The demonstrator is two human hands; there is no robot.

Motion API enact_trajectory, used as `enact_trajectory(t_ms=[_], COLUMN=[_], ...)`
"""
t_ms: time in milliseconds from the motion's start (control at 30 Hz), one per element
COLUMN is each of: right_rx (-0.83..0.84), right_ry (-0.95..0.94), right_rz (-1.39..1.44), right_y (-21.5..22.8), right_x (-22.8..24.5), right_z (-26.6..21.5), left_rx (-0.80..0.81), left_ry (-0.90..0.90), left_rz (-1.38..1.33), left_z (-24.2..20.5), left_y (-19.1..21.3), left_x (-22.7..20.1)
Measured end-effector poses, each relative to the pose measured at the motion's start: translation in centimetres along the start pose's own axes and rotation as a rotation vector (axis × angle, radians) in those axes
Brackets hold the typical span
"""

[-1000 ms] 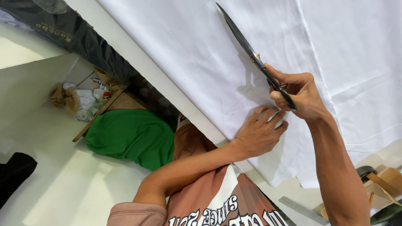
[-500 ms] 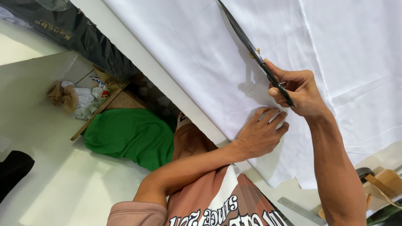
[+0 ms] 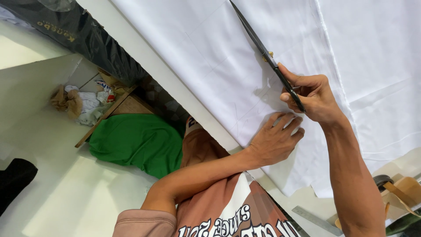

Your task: The person uses shears to cut a large piece of white fabric laid out on a table, following pencil markings. They cut along straight and curved lines to separate a pattern piece, then lift and fold the cut fabric.

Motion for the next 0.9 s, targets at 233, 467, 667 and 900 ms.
enact_trajectory(t_ms=[233,467,667,900], right_rx=[-0.083,-0.347,-0.731,-0.978], right_ry=[-0.275,-0.329,0.039,0.425], right_rz=[-0.155,-0.261,0.117,1.032], right_y=[-1.2,1.1,-1.3,-8.3], right_x=[4.3,2.4,-4.2,-14.0], right_z=[-2.5,-13.9,-23.7,-27.5], left_rx=[-0.086,0.028,0.131,1.161], left_ry=[-0.005,0.005,-0.181,-0.297], left_rz=[0.03,0.031,-0.269,-1.241], left_z=[1.3,1.9,2.2,-0.8], left_y=[3.2,2.6,2.3,6.1], left_x=[0.5,-0.8,-4.0,-8.9])
Point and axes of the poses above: each hand's wrist, its own z-axis towards the middle knuckle, its own y-axis out of the back of the hand, x = y × z, the point moved 4 cm from there along z, towards the middle knuckle, and after that the axes turned 14 degrees about -y, right-handed, at the moved point
